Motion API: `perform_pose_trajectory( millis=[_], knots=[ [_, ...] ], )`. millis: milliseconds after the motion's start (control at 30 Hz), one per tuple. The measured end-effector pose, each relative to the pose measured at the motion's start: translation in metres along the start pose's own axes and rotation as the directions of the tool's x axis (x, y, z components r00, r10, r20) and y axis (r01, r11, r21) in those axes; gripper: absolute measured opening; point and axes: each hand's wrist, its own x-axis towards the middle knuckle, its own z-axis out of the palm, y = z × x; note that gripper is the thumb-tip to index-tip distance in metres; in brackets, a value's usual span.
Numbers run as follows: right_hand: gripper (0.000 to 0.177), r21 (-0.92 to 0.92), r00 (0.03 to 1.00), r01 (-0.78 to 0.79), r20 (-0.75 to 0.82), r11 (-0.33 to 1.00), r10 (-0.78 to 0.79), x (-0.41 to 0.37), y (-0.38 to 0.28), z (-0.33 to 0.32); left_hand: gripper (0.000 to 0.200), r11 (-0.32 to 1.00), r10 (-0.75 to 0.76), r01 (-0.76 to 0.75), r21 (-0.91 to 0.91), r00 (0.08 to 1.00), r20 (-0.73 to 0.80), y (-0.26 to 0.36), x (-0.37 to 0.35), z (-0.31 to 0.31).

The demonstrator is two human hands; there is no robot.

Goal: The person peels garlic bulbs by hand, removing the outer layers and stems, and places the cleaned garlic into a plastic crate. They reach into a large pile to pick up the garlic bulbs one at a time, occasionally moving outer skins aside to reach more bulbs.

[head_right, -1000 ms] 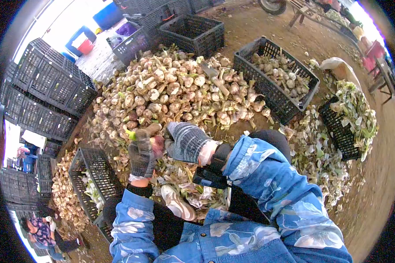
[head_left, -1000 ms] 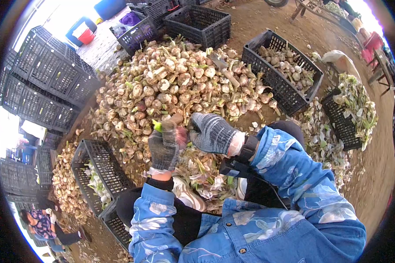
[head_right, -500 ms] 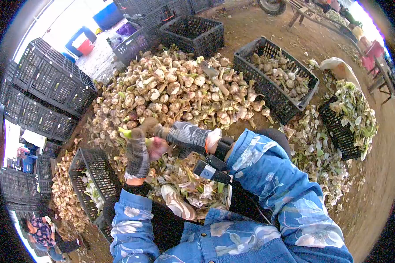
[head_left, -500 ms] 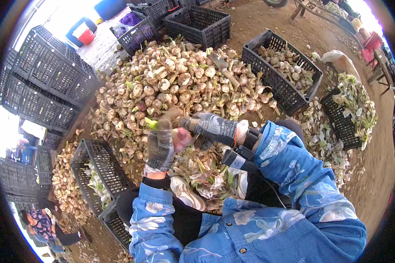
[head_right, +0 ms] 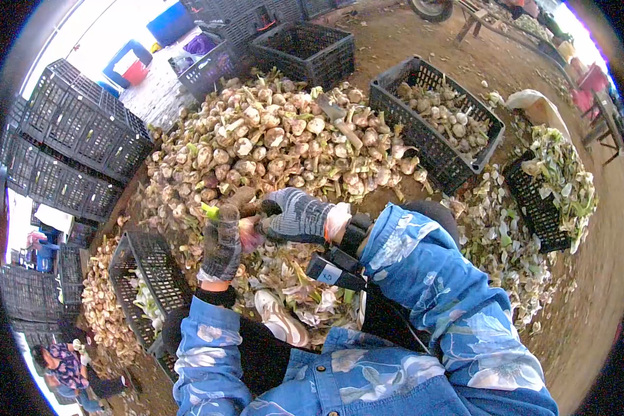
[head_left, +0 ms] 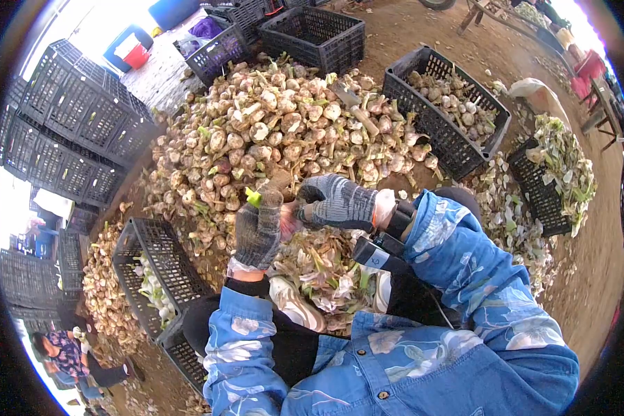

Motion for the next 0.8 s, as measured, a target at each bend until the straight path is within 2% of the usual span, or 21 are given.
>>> perform_pose_trajectory(
  millis=[67, 100, 133, 167, 200, 233, 267, 333, 367, 400, 433, 500, 533, 600, 667, 700, 733, 767, 800],
  knots=[
    [0.02, -0.107, 0.98, 0.009, -0.196, 0.994, -0.029, 0.0, -0.002, 0.002, 0.039, 0.985, 0.15, -0.165, -0.058, 0.968, -0.202, -0.002, -0.001, 0.012],
    [0.017, -0.107, 0.969, -0.045, -0.246, 0.993, 0.017, 0.001, -0.005, 0.003, 0.035, 0.925, 0.305, -0.23, 0.302, 0.923, -0.233, -0.016, 0.008, 0.005],
    [0.017, -0.107, 0.969, -0.045, -0.247, 0.993, 0.017, 0.003, 0.0, 0.003, 0.035, 0.925, 0.306, -0.231, 0.302, 0.923, -0.231, -0.009, 0.008, 0.006],
    [0.02, 0.017, 0.932, 0.045, -0.36, 0.999, -0.036, 0.008, 0.011, 0.004, 0.037, 0.987, 0.01, 0.035, 0.158, 0.961, -0.277, 0.004, 0.004, 0.008],
    [0.024, 0.129, 0.878, 0.149, -0.473, 0.981, -0.071, 0.012, 0.019, 0.005, 0.038, 0.954, -0.287, 0.301, 0.007, 0.917, -0.277, 0.016, 0.002, 0.011],
    [0.024, 0.233, 0.894, 0.106, -0.448, 0.967, 0.01, 0.013, 0.022, 0.0, 0.039, 0.977, -0.205, 0.177, -0.115, 0.928, -0.311, 0.022, 0.003, 0.015],
    [0.025, 0.386, 0.872, 0.127, -0.483, 0.914, 0.083, 0.015, 0.023, 0.0, 0.039, 0.978, -0.204, 0.177, -0.114, 0.929, -0.309, 0.015, 0.006, 0.013],
    [0.016, 0.435, 0.89, 0.054, -0.43, 0.899, 0.155, 0.015, 0.027, -0.009, 0.039, 0.918, -0.211, 0.081, -0.388, 0.929, -0.304, 0.002, 0.013, 0.01],
    [0.016, 0.435, 0.89, 0.055, -0.43, 0.899, 0.154, 0.017, 0.028, -0.008, 0.039, 0.869, -0.269, 0.128, -0.477, 0.932, -0.241, 0.002, 0.014, 0.01],
    [0.016, 0.577, 0.867, 0.171, -0.472, 0.798, 0.156, 0.019, 0.029, -0.007, 0.039, 0.87, -0.269, 0.127, -0.477, 0.932, -0.241, 0.004, 0.016, 0.009],
    [0.015, 0.69, 0.843, 0.285, -0.511, 0.665, 0.168, 0.019, 0.029, -0.006, 0.037, 0.785, -0.317, 0.111, -0.61, 0.917, -0.241, 0.005, 0.018, 0.008],
    [0.018, 0.667, 0.844, 0.284, -0.515, 0.689, 0.15, 0.02, 0.028, -0.014, 0.031, 0.61, -0.373, 0.023, -0.792, 0.89, -0.262, -0.003, 0.023, 0.002],
    [0.022, 0.641, 0.845, 0.285, -0.52, 0.713, 0.129, 0.019, 0.026, -0.019, 0.031, 0.61, -0.372, 0.022, -0.792, 0.891, -0.262, -0.003, 0.021, 0.0],
    [0.024, 0.314, 0.939, 0.043, -0.336, 0.948, 0.069, 0.012, 0.021, -0.02, 0.026, 0.67, -0.154, -0.108, -0.735, 0.948, -0.279, -0.003, 0.018, -0.003],
    [0.043, -0.008, 0.984, 0.045, -0.175, 0.999, -0.046, 0.018, 0.025, -0.013, 0.031, 0.706, -0.133, -0.104, -0.701, 0.952, -0.276, -0.016, 0.019, -0.004],
    [0.045, 0.202, 0.985, -0.093, -0.123, 0.975, 0.12, 0.019, 0.03, -0.007, 0.035, 0.793, -0.143, -0.135, -0.594, 0.907, -0.397, -0.033, 0.022, -0.004],
    [0.048, 0.394, 0.962, -0.232, -0.039, 0.889, 0.269, 0.018, 0.018, 0.0, 0.039, 0.869, -0.134, -0.149, -0.473, 0.848, -0.512, -0.033, 0.023, -0.004],
    [0.052, 0.386, 0.95, -0.287, -0.004, 0.877, 0.312, 0.016, 0.005, 0.003, 0.033, 0.859, -0.058, -0.135, -0.494, 0.932, -0.357, -0.031, 0.019, -0.014],
    [0.052, 0.315, 0.972, -0.215, -0.018, 0.924, 0.233, 0.021, 0.013, 0.006, 0.033, 0.859, -0.058, -0.136, -0.494, 0.932, -0.357, -0.03, 0.016, -0.012]
  ],
)
